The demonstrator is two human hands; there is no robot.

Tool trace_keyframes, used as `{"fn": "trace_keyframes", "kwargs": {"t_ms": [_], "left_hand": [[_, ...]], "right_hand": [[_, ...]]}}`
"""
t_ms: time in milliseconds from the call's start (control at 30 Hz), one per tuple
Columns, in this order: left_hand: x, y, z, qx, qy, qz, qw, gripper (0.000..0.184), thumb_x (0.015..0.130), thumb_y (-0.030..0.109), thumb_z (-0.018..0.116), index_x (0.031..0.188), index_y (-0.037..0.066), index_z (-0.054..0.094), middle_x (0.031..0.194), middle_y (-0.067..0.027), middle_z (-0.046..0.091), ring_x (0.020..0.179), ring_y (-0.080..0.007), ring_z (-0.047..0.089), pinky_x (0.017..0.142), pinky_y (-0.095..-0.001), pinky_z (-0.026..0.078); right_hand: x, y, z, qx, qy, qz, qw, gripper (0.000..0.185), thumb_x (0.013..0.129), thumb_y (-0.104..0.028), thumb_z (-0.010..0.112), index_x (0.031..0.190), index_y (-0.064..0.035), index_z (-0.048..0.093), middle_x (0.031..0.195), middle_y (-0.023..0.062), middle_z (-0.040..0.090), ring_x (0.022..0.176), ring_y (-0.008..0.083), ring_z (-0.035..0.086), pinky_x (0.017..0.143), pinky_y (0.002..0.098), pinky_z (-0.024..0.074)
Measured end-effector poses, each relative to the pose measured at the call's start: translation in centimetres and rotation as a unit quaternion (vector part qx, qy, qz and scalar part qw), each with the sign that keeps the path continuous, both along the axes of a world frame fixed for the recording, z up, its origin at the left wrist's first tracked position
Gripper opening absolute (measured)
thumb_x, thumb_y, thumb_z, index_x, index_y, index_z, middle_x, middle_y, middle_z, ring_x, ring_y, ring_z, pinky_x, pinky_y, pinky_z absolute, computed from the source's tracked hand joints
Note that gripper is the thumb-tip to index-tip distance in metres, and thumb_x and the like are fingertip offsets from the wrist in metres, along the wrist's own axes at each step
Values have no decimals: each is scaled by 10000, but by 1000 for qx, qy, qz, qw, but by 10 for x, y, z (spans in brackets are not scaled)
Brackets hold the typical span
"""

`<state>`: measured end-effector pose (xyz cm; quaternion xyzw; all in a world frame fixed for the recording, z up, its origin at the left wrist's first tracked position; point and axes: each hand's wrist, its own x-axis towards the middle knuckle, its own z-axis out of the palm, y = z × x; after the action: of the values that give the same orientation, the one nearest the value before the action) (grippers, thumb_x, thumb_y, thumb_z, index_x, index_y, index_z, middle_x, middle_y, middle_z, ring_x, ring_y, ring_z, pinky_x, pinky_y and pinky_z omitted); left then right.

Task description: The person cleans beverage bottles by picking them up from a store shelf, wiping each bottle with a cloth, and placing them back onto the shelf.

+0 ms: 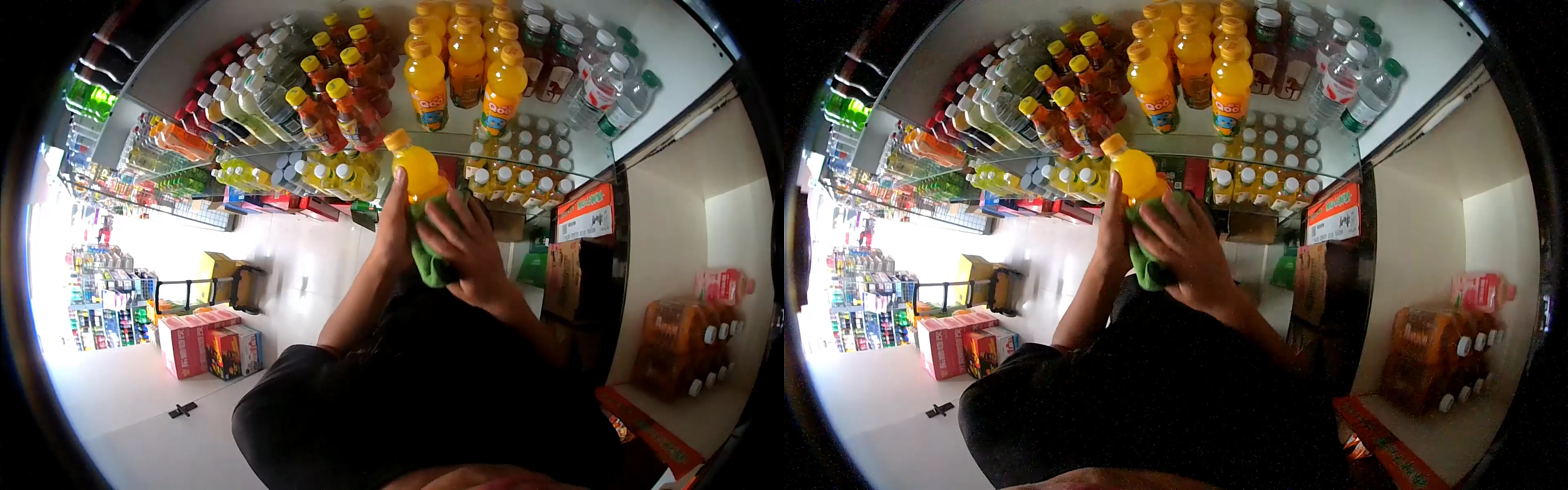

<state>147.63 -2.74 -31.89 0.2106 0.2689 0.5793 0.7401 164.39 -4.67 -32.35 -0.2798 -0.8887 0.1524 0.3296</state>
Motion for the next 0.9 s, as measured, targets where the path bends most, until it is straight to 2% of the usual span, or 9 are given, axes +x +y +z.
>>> {"fn": "trace_keyframes", "kwargs": {"t_ms": [200, 333, 400, 467, 533, 567, 733, 800, 900], "left_hand": [[-9, 16, -14, 20, 48, 67, 996, 609, 1021, 595, 394, 1382, 112, 478, 1280, -92, 593, 1175, -248, 574, 1047, -455, 446], [-1, 14, -2, 12, 41, 50, 998, 628, 1010, 620, 395, 1388, 125, 468, 1269, -84, 590, 1179, -249, 565, 1060, -462, 428], [2, 15, 9, -3, 31, 46, 998, 652, 1005, 642, 376, 1370, 113, 487, 1246, -80, 602, 1149, -244, 578, 1035, -444, 444], [3, 20, 15, 28, 0, 35, 999, 591, 1028, 599, 366, 1259, 83, 539, 1134, -67, 622, 1066, -202, 588, 976, -389, 461], [6, 24, 23, 5, 1, 41, 999, 619, 1020, 624, 342, 1244, 85, 550, 1118, -57, 626, 1045, -195, 586, 971, -381, 458], [5, 25, 24, 11, -10, 40, 999, 587, 1012, 601, 396, 1236, 82, 551, 1118, -64, 624, 1045, -193, 593, 956, -380, 470], [11, 33, -2, 55, 24, 64, 996, 444, 937, 409, 665, 1205, 72, 557, 1103, -74, 632, 1001, -178, 628, 882, -354, 517], [11, 36, -7, 131, 214, 59, 966, 500, 829, 220, 809, 1218, 63, 538, 1079, -67, 645, 964, -162, 649, 842, -327, 534], [17, 33, -7, 187, 270, 32, 944, 582, 752, 138, 870, 1207, 47, 518, 1063, -46, 649, 964, -146, 648, 864, -312, 526]], "right_hand": [[4, -7, -43, 22, -26, -12, 999, 729, 708, -221, 805, 1382, -122, 545, 1542, 153, 378, 1464, 407, 283, 1160, 607, 242], [-3, 3, -68, -32, 242, -44, 969, 569, 962, -153, 614, 1477, -20, 416, 1564, 249, 325, 1437, 414, 347, 1160, 461, 296], [3, -4, -58, -283, 346, -52, 893, 555, 1070, -300, 405, 1515, 25, 336, 1557, 208, 367, 1423, 295, 381, 1165, 403, 296], [1, -8, -51, -368, 392, -57, 841, 578, 1061, -318, 431, 1509, 33, 334, 1543, 207, 384, 1394, 277, 416, 1155, 398, 310], [1, -14, -68, -479, 503, -130, 707, 482, 1035, -283, 529, 1406, 20, 476, 1387, 126, 546, 1263, 199, 527, 1077, 344, 405], [4, -15, -86, -531, 529, -129, 649, 481, 1017, -329, 570, 1367, -4, 502, 1312, 100, 591, 1195, 201, 580, 1015, 357, 473], [4, -23, -89, -580, 502, -136, 627, 539, 1011, -397, 562, 1373, -6, 483, 1295, 119, 609, 1158, 253, 621, 999, 407, 501], [12, -16, -72, -713, 587, -6, 384, 553, 994, -359, 598, 1430, -52, 450, 1373, 160, 563, 1248, 317, 565, 1035, 442, 461], [12, -11, -70, -717, 603, 17, 349, 544, 995, -406, 581, 1404, -62, 476, 1337, 128, 590, 1214, 286, 585, 1037, 447, 474]]}}
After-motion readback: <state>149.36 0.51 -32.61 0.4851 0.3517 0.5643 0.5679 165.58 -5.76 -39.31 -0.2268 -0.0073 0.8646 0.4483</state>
